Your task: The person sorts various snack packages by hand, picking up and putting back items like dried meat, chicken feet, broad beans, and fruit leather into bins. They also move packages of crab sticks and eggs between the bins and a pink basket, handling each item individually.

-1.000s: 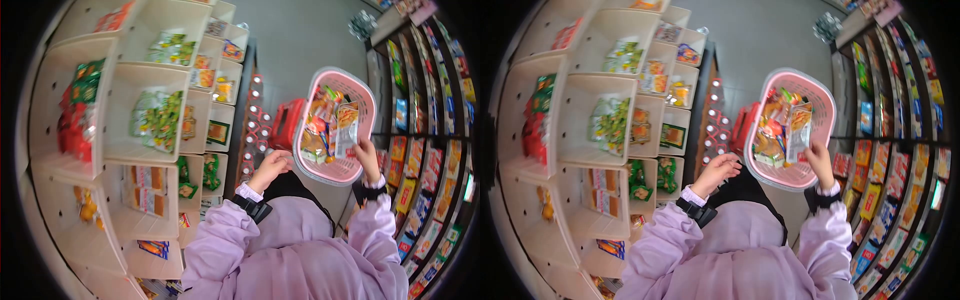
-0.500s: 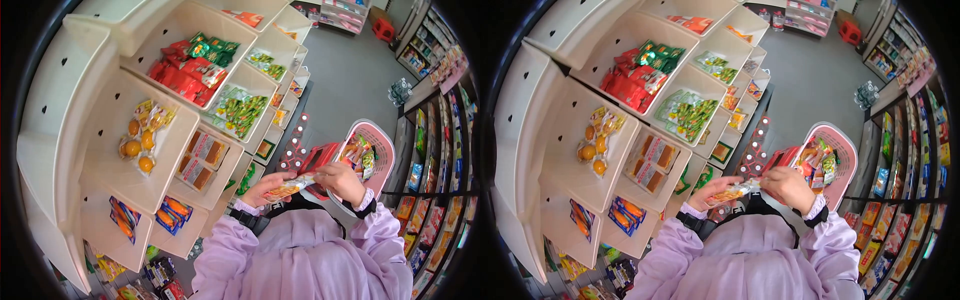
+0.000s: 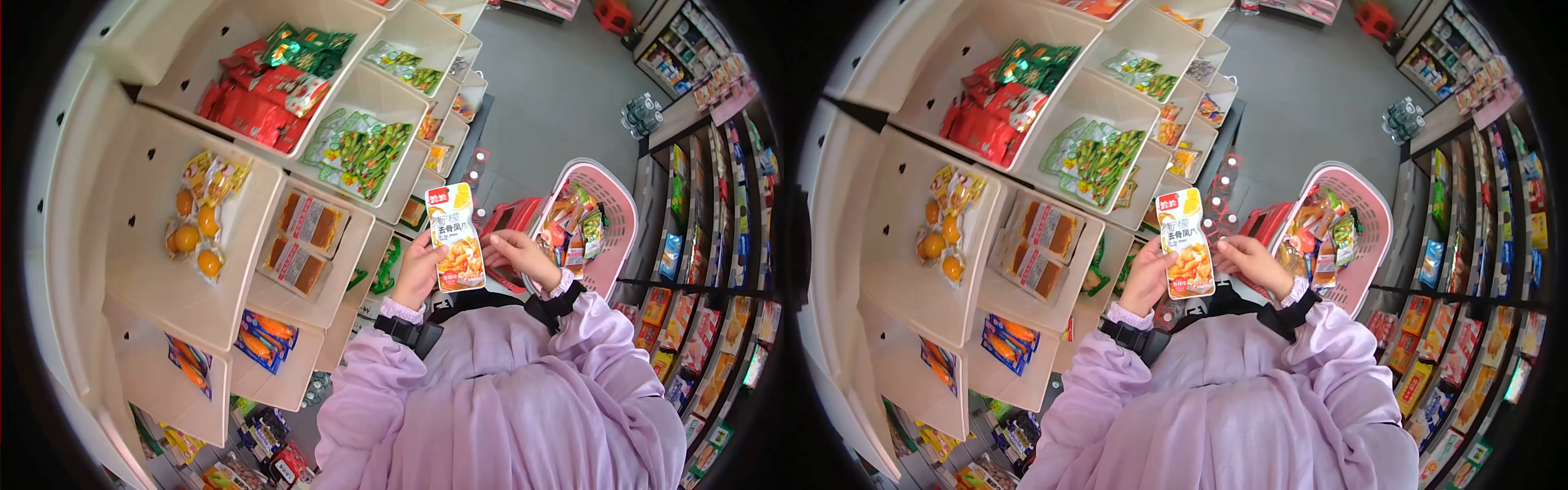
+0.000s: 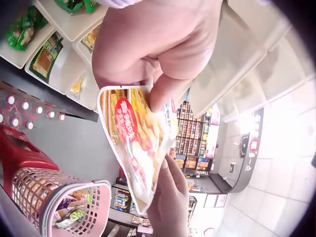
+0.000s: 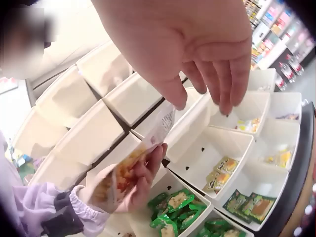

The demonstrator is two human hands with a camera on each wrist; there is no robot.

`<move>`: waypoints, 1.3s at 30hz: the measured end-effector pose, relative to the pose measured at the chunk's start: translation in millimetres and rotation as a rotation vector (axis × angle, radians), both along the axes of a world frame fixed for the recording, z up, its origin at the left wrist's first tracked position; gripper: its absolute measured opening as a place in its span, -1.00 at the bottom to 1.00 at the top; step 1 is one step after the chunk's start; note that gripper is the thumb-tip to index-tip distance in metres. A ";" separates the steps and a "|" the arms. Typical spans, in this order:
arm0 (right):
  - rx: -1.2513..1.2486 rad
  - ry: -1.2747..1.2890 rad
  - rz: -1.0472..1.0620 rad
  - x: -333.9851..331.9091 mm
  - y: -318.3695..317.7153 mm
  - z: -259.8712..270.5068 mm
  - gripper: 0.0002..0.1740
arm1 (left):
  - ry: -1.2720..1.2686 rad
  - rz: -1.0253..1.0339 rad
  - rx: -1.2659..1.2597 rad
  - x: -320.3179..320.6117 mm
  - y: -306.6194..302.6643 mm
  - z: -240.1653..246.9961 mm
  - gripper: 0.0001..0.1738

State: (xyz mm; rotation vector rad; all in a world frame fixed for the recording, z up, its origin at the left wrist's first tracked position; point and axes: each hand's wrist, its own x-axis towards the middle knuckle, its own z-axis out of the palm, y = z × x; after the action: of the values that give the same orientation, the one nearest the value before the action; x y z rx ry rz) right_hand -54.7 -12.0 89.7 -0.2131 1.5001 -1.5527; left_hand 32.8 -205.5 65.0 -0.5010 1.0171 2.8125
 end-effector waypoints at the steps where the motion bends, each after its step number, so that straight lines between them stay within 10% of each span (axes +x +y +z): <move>1: -0.068 -0.193 -0.027 -0.7 1.7 -1.9 -0.62 | -0.026 0.036 0.013 -8.5 3.7 -5.1 -0.57; 19: 0.042 -0.143 -0.383 -153.6 -48.1 -102.6 -0.80 | -0.148 0.211 -0.014 -209.2 -12.2 -93.2 -0.53; 30: 0.117 -0.024 -0.021 -280.9 -140.8 -168.0 -0.90 | -0.299 0.189 -0.053 -245.1 -71.2 -115.5 -0.59; 39: -0.403 -0.153 -0.232 -241.8 -133.4 -150.6 -0.42 | -0.312 0.243 -0.199 -215.0 -34.3 -91.7 -0.40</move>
State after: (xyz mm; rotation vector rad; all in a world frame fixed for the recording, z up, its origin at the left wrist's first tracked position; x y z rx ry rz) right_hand -296.5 -145.4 -61.0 -0.1495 1.1117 -2.0053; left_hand -182.2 -239.9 -26.8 -1.1153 1.2433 2.7147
